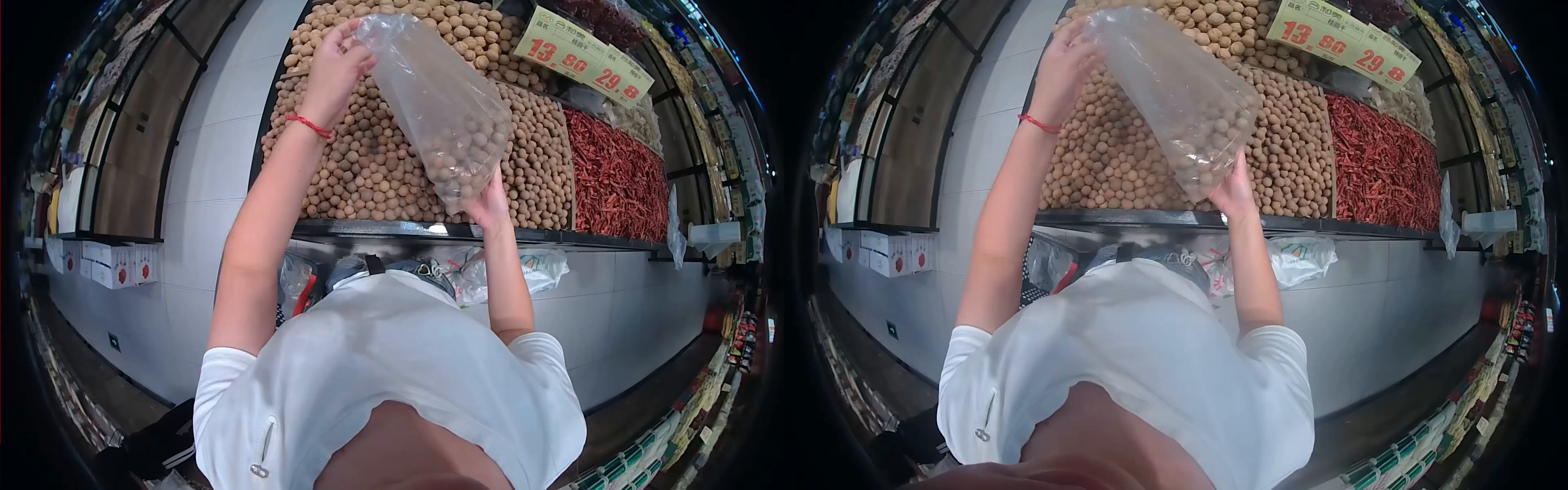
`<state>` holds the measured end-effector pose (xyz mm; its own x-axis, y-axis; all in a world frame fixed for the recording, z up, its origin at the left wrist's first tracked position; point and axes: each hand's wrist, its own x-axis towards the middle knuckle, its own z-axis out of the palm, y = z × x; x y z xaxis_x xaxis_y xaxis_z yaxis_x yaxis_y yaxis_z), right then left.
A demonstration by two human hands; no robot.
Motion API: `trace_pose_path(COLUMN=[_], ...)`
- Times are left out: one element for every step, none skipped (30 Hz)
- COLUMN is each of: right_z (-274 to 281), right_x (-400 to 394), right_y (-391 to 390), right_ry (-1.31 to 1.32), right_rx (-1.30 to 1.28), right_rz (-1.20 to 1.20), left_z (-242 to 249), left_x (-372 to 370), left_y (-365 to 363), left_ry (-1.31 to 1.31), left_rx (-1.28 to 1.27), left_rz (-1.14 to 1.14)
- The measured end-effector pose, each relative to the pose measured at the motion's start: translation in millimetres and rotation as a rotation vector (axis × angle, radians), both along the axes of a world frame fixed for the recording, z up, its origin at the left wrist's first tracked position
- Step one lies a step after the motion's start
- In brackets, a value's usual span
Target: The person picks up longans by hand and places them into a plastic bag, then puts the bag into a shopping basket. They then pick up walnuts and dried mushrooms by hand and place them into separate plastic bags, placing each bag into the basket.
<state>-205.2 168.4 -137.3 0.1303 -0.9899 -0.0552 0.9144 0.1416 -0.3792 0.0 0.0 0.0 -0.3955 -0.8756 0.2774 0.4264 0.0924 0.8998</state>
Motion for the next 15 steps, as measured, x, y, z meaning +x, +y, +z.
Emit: trace_pose_path(right_z=[0.8, 1.5, -0.7, -1.2, -1.9, -5.6, -8.9, -10.8, -10.7, -5.3, -10.5, -13.3, -15.8, -15.7, -13.9], right_x=[-5.7, -10.1, -13.0, -15.0, -17.0, -16.8, -17.7, -21.3, -23.4, -24.2, -24.7, -22.1, -24.3, -25.9, -29.4], right_y=[3.0, 6.2, -10.2, -9.6, -11.3, -13.5, -13.0, -15.7, -19.0, -19.8, -22.3, -29.9, -35.5, -34.6, -37.6], right_ry=[0.201, 0.403, 0.400, 0.423, 0.447, 0.482, 0.481, 0.604, 0.725, 0.747, 0.749, 0.747, 0.749, 0.896, 0.909], right_rx=[0.144, 0.288, 0.277, 0.320, 0.359, 0.373, 0.390, 0.445, 0.492, 0.533, 0.546, 0.521, 0.491, 0.492, 0.497], right_rz=[-0.091, -0.182, -0.178, -0.213, -0.250, -0.286, -0.286, -0.327, -0.369, -0.362, -0.367, -0.467, -0.567, -0.636, -0.636], left_z=[-10.4, -21.9, -35.3, -50.8, -63.4, -71.7, -79.1, -84.4, -88.6, -91.9, -92.7, -87.3, -90.8, -96.1, -97.5], left_x=[-0.1, 1.0, 3.4, 6.2, 9.3, 14.5, 19.0, 21.6, 26.5, 31.8, 36.5, 40.3, 41.4, 46.0, 48.5], left_y=[9.3, 18.3, 8.5, 12.1, 14.1, 18.1, 24.8, 29.2, 32.4, 36.1, 41.8, 47.6, 48.7, 49.8, 50.3], left_ry=[-0.111, -0.224, -0.225, -0.287, -0.348, -0.358, -0.375, -0.382, -0.377, -0.361, -0.347, -0.357, -0.349, -0.373, -0.396], left_rx=[0.069, 0.139, 0.129, 0.150, 0.166, 0.176, 0.197, 0.211, 0.210, 0.271, 0.334, 0.371, 0.371, 0.339, 0.306], left_rz=[0.064, 0.127, 0.134, 0.105, 0.074, 0.070, 0.021, -0.029, -0.034, -0.082, -0.133, -0.139, -0.147, -0.182, -0.213])
